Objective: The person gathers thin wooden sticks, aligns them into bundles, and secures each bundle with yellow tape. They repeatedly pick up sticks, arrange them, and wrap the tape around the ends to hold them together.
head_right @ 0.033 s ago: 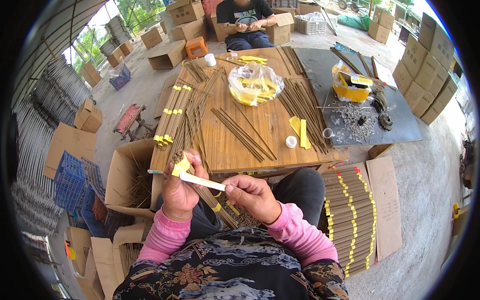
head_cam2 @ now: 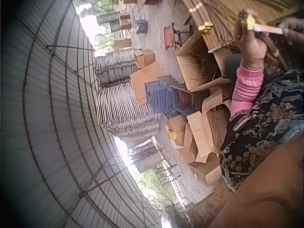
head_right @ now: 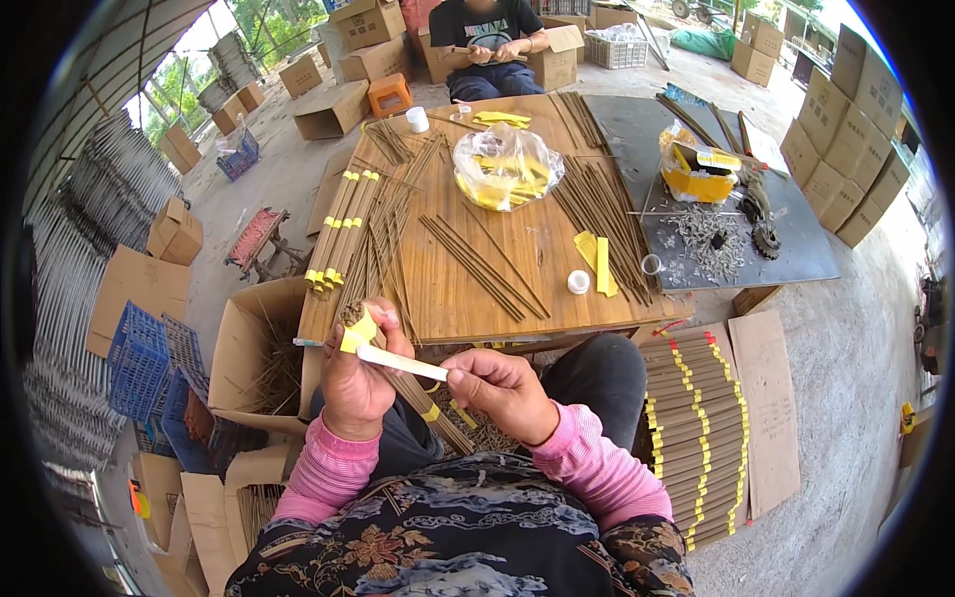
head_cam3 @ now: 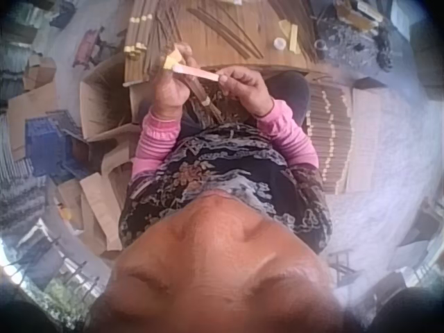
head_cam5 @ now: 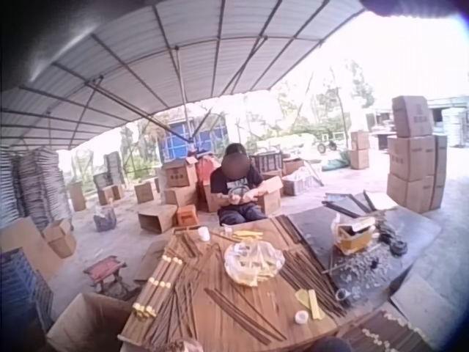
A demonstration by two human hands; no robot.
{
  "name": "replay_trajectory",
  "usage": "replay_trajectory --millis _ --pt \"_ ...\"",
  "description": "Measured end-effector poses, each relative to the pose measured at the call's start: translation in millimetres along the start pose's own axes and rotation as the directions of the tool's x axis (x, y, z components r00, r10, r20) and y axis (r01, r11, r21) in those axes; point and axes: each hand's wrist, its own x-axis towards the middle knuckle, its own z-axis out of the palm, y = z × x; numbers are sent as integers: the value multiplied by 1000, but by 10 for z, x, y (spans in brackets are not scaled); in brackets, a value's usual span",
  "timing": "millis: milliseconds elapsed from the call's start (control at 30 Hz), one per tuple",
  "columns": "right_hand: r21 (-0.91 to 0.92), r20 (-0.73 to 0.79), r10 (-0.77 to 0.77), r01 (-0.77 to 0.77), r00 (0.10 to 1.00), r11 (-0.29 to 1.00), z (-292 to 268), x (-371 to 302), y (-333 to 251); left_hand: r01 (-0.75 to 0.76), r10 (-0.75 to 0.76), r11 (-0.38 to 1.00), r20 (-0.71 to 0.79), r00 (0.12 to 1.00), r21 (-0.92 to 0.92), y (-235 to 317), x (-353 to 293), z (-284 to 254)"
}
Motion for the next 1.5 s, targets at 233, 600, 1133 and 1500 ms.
replay_trajectory --millis 233,600,1133,1500 --pt "142 -188 -94 122 978 982 -231 -51 21 -8 7 999 8 1000 35 -8 61 -29" --pt "-898 -433 -762 -301 481 320 -1730 160 525 -43 46 957 -3 999 287 -184 101 4" --pt "-917 -234 -742 110 629 383 -1078 288 114 -22 54 872 -51 997 489 -394 82 7" --pt "-335 198 -400 445 895 830 18 358 -232 46 -74 938 70 995 345 -185 -100 133"
